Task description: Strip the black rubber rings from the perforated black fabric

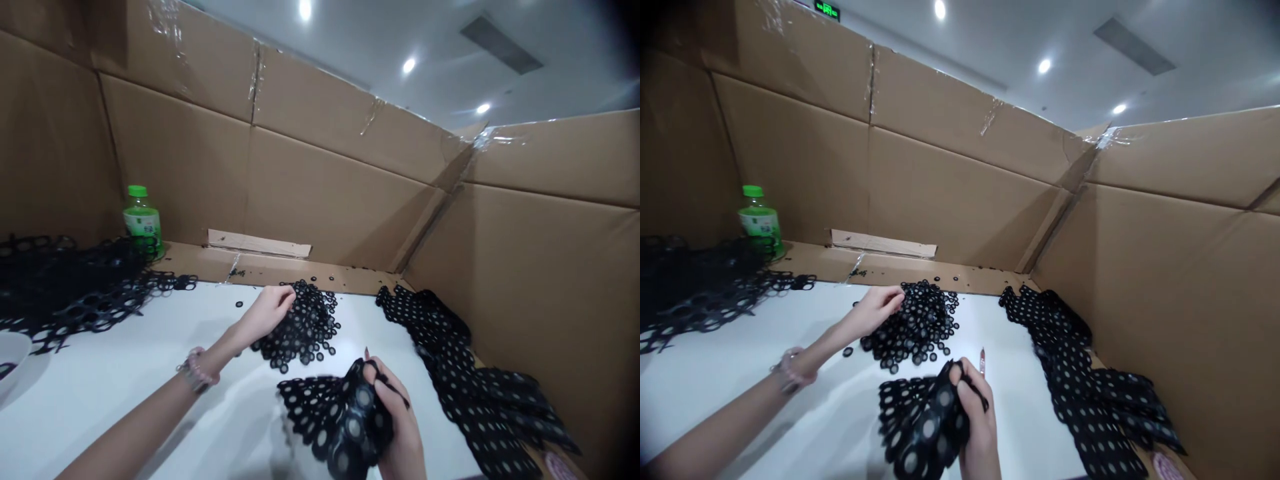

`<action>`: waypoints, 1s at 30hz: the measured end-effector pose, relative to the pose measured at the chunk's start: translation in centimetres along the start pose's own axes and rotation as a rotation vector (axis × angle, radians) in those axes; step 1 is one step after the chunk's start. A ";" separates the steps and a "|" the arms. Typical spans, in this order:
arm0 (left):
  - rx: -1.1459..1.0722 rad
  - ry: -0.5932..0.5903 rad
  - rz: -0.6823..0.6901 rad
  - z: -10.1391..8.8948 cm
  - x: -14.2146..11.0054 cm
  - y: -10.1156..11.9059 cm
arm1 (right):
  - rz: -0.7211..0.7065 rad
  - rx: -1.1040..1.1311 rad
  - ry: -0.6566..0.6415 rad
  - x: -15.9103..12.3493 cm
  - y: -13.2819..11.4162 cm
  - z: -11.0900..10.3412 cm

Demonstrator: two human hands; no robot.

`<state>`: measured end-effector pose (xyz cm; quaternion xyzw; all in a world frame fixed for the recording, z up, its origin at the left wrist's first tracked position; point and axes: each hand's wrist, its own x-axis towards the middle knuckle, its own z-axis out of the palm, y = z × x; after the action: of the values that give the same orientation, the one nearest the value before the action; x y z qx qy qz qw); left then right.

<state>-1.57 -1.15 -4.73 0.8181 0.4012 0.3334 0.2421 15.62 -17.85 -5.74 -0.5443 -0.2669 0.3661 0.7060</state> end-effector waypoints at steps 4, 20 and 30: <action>0.213 -0.063 -0.026 2.6 0.6 -4.0 | 0.171 0.112 -0.093 0.8 1.1 0.8; -0.119 -0.344 0.284 -0.2 -4.9 8.0 | 0.133 0.207 -0.175 0.2 3.3 1.8; 0.146 -0.038 0.011 1.5 -0.4 -0.1 | 0.035 0.432 -0.359 -0.7 -1.1 1.0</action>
<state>-0.65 -1.59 -5.92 0.8418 0.4155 0.2890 0.1874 14.72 -18.01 -4.39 -0.3121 -0.2939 0.5172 0.7407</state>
